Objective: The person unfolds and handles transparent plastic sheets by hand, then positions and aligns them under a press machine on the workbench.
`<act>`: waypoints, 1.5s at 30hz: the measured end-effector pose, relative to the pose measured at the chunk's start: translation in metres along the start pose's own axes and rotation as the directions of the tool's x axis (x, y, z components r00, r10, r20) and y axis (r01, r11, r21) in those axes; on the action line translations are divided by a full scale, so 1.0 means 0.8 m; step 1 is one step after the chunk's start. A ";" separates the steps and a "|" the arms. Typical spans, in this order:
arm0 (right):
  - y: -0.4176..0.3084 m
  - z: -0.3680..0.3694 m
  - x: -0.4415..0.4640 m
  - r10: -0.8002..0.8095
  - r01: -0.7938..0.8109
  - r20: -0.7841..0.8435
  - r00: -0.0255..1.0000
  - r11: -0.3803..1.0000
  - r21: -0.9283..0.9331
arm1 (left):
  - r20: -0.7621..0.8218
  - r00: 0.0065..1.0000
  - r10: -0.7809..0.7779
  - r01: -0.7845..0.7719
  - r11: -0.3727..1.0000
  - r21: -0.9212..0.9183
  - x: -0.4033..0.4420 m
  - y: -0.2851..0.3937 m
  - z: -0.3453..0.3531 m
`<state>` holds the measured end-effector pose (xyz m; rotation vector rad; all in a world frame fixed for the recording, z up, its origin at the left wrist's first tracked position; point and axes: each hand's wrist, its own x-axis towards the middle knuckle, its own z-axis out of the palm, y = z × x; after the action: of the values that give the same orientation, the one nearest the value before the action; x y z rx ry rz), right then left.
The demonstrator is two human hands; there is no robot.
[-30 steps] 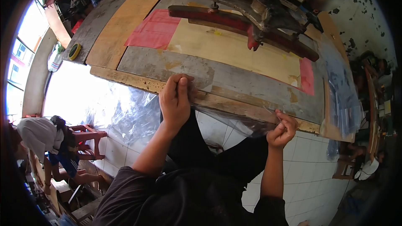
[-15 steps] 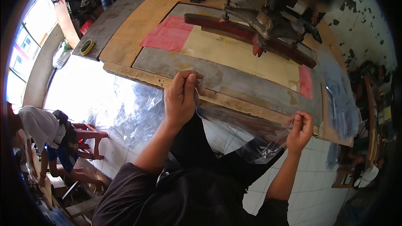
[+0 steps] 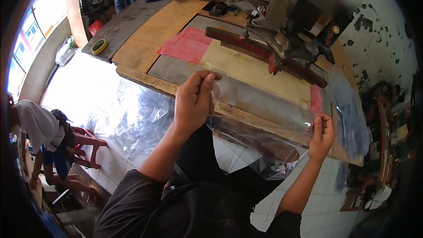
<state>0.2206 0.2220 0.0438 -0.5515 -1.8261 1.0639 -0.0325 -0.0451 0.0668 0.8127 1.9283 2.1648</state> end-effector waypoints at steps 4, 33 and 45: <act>-0.014 0.011 0.006 0.097 -0.107 0.071 0.993 0.982 0.153 | 0.027 0.995 0.099 -0.099 0.995 0.007 0.008 -0.018 -0.004; -0.036 -0.027 0.021 0.178 -0.205 0.169 0.969 0.966 0.159 | 0.234 0.972 0.012 0.037 0.978 -0.207 0.020 -0.005 0.006; -0.038 -0.015 0.028 0.212 -0.281 0.255 0.944 0.920 0.275 | 0.169 0.985 0.037 -0.011 0.989 -0.148 0.024 -0.018 0.008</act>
<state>0.2226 0.2280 0.0833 -0.4996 -1.7587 1.6069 -0.0496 -0.0284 0.0595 0.9643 1.6658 2.1414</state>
